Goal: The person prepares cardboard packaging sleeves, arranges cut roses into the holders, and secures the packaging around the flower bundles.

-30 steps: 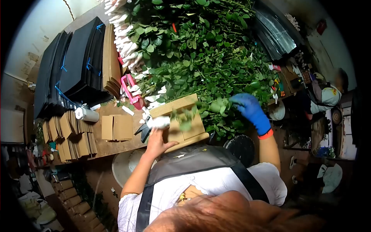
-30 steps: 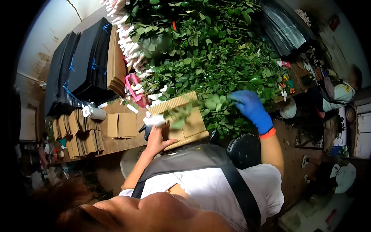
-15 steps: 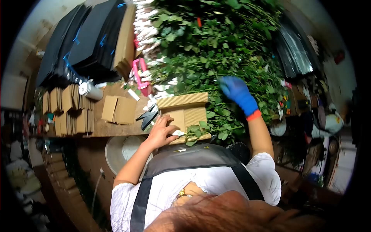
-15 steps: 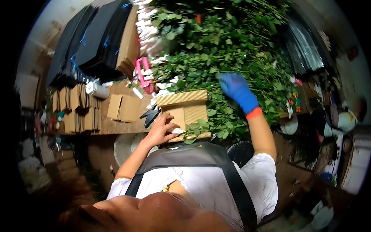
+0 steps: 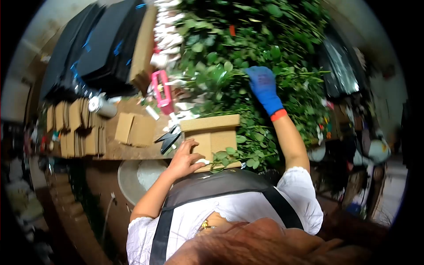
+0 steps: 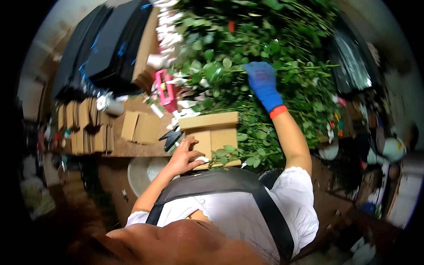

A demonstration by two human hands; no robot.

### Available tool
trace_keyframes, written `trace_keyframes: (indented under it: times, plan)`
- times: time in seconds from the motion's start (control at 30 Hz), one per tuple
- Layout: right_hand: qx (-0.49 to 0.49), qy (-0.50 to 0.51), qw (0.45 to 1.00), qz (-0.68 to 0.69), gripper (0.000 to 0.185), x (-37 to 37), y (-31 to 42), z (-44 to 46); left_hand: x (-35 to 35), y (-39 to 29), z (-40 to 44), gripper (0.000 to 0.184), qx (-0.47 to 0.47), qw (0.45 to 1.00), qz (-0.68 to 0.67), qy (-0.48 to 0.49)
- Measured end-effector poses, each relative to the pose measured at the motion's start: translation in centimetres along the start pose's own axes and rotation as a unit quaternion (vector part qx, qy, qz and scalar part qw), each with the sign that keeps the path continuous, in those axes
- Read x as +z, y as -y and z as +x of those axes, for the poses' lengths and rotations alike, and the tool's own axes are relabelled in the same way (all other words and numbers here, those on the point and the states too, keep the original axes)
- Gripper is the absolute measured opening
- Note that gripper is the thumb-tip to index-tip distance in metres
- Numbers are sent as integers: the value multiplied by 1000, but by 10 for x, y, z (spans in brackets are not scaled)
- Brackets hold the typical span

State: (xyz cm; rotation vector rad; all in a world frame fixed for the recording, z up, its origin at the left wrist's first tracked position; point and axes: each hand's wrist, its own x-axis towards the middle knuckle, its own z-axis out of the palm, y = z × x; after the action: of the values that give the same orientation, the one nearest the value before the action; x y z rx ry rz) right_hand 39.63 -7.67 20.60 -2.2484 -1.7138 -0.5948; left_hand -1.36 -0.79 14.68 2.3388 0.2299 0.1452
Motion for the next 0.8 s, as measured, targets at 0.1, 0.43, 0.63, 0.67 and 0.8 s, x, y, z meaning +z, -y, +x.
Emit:
trace_keyframes:
  times: [0.1, 0.43, 0.63, 0.67, 0.8]
  plan:
    - [49, 103, 993, -42, 39, -20, -2, -14, 5, 3, 0, 27, 7, 1000, 15, -8]
    - [79, 65, 994, -40, 38, -19, 3, -88, 6, -3, 2, 31, -16, 1000, 14, 8]
    - [101, 117, 987, -34, 50, -18, 2, -76, 5, -1, 1, 31, -25, 1000, 10, 16]
    - [108, 152, 982, -37, 49, -15, 4, -74, 5, 0, 2, 31, -20, 1000, 11, 13]
    - [122, 390, 911, -60, 36, 28, 3, -82, 6, -1, 0, 30, -10, 1000, 14, 3]
